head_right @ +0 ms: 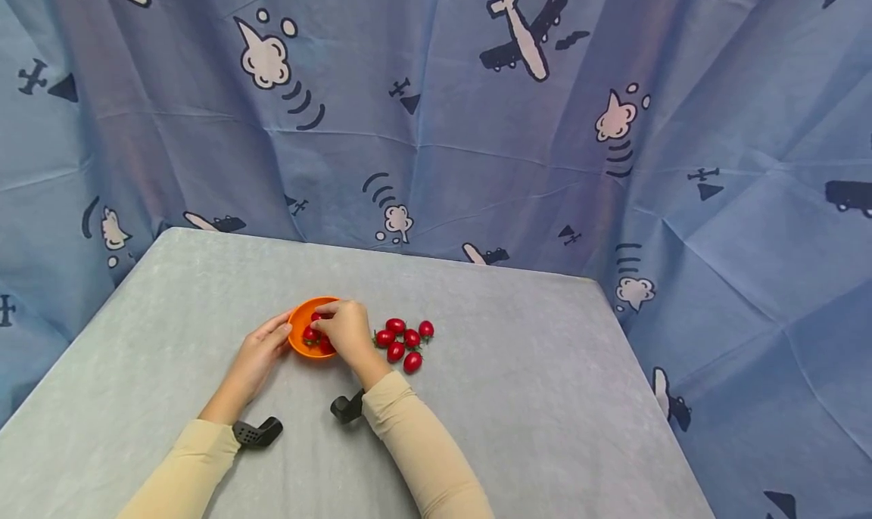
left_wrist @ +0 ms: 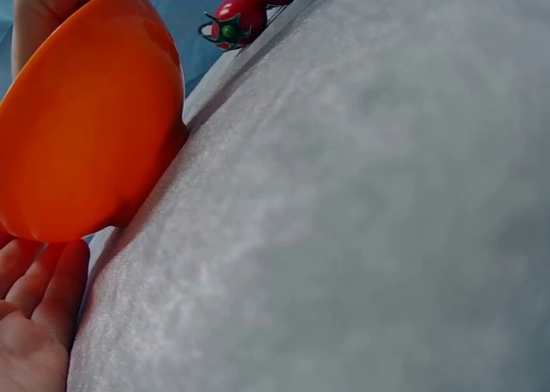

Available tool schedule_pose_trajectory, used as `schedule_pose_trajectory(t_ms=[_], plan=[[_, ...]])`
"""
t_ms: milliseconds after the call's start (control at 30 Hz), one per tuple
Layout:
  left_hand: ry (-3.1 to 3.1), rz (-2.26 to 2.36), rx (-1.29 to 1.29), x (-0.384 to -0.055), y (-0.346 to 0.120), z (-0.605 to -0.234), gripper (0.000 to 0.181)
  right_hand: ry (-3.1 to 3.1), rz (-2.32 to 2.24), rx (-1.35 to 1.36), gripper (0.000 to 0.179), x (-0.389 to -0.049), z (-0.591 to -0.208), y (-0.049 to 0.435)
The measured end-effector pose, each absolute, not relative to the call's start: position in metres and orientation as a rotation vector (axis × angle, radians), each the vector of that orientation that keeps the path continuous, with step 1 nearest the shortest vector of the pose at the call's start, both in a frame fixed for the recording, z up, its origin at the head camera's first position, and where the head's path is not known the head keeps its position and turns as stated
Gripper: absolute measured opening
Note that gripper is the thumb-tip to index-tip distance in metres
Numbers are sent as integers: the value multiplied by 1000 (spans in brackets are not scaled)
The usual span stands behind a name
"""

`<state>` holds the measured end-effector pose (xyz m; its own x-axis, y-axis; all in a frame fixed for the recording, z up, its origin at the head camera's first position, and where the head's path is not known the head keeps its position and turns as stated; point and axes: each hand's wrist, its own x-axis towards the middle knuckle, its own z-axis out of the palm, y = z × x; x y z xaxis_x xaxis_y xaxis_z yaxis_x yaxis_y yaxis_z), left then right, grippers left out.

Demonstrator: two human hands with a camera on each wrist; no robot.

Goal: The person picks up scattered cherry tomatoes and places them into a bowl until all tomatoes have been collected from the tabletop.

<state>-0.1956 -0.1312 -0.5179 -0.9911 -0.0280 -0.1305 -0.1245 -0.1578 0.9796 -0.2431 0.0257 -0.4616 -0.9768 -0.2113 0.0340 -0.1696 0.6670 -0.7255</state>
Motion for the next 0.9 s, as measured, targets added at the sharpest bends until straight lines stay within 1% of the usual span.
schedule_pose_trajectory(t_ms=[200, 467, 900], plan=[[1987, 2341, -203, -196, -132, -517, 48, 2806, -1154, -319, 23, -244, -461, 24], [2005, 2311, -202, -195, -130, -517, 48, 2808, -1181, -272, 22, -245, -462, 25], [1999, 2339, -196, -194, -130, -518, 49, 2856, -1094, -281, 23, -245, -463, 20]])
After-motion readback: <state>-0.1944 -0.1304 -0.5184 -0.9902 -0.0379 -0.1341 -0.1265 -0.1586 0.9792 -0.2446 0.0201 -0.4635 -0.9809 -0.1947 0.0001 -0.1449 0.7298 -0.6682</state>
